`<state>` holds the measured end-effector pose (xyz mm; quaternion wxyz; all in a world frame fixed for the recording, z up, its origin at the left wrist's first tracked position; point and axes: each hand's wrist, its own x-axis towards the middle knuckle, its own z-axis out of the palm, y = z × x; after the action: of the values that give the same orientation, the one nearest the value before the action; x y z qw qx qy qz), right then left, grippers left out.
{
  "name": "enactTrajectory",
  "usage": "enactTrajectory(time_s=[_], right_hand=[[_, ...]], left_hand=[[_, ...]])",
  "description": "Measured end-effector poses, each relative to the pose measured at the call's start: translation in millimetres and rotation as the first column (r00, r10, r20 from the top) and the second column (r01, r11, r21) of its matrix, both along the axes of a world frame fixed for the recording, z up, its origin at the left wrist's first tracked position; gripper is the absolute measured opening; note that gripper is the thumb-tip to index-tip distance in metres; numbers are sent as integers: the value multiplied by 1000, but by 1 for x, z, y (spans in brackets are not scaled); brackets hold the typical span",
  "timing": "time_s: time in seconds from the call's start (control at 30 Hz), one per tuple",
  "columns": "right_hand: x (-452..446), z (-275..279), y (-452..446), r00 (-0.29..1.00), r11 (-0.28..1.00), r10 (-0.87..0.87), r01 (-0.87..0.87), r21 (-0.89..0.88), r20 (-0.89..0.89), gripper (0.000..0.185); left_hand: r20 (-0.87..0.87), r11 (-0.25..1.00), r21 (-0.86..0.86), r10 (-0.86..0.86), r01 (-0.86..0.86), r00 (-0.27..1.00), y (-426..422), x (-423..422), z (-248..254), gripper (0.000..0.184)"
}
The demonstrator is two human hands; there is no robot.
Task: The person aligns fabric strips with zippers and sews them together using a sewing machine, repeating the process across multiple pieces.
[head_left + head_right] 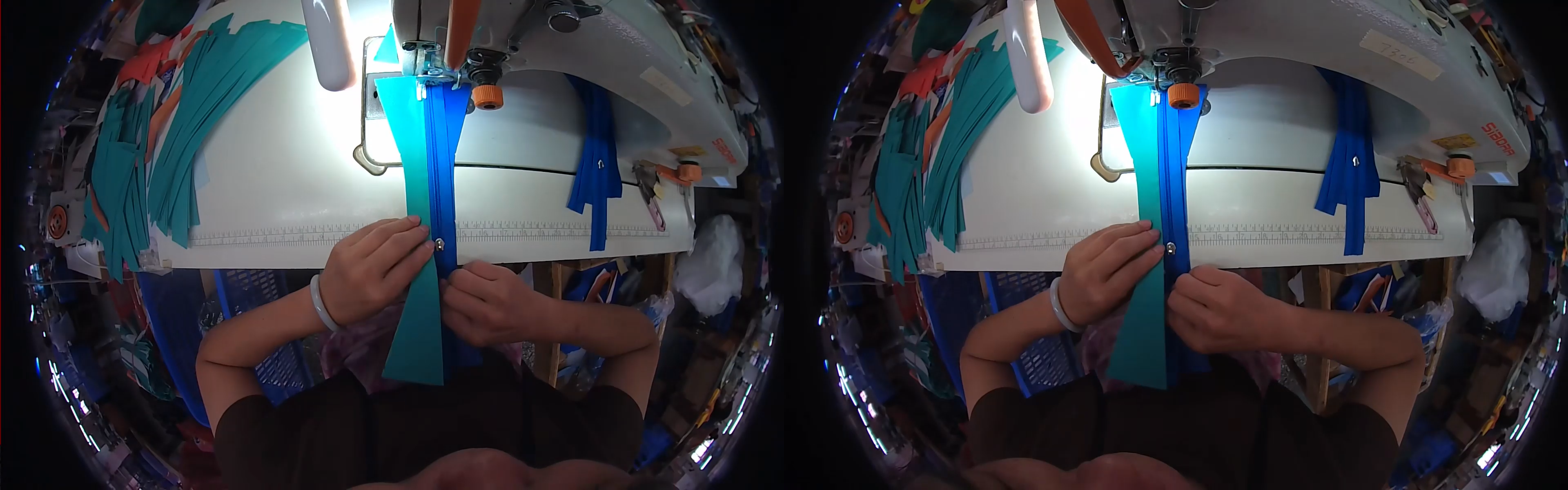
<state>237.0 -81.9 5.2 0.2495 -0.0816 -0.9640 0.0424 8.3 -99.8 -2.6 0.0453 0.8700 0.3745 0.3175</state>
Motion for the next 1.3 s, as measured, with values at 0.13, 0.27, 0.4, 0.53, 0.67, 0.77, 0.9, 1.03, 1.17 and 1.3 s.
enactTrajectory(time_s=[0.13,0.27,0.4,0.53,0.67,0.77,0.9,1.03,1.17,1.3], right_hand=[[-2,2,-3,999,999,12,-14,49,52,6],[-2,9,-6,995,999,35,-39,38,93,5],[0,13,4,991,998,53,-54,10,125,5],[-2,14,15,989,998,66,-67,3,129,5],[-7,19,35,990,998,54,-57,14,133,6],[-11,14,49,993,999,45,-47,21,113,6],[-18,9,67,996,999,24,-27,35,81,6],[-22,6,84,998,999,-8,5,48,68,5],[-26,8,100,995,998,-52,49,34,88,6],[-28,-2,116,997,996,-78,78,34,9,8]], left_hand=[[22,1000,-1,25,-24,999,-5,4,-9,23],[17,999,9,33,-33,999,-7,4,-4,22],[4,999,4,34,-34,999,0,6,4,22],[-22,997,-45,55,-56,998,7,6,8,22],[-29,994,-66,87,-89,996,24,4,9,21],[23,976,-173,135,-129,991,35,3,10,21],[51,955,-256,166,-148,985,55,-3,11,22],[11,975,-195,107,-103,994,78,-11,10,24],[-146,993,-86,68,-81,987,96,-17,10,23],[-165,992,-86,80,-95,983,110,-22,4,22]])
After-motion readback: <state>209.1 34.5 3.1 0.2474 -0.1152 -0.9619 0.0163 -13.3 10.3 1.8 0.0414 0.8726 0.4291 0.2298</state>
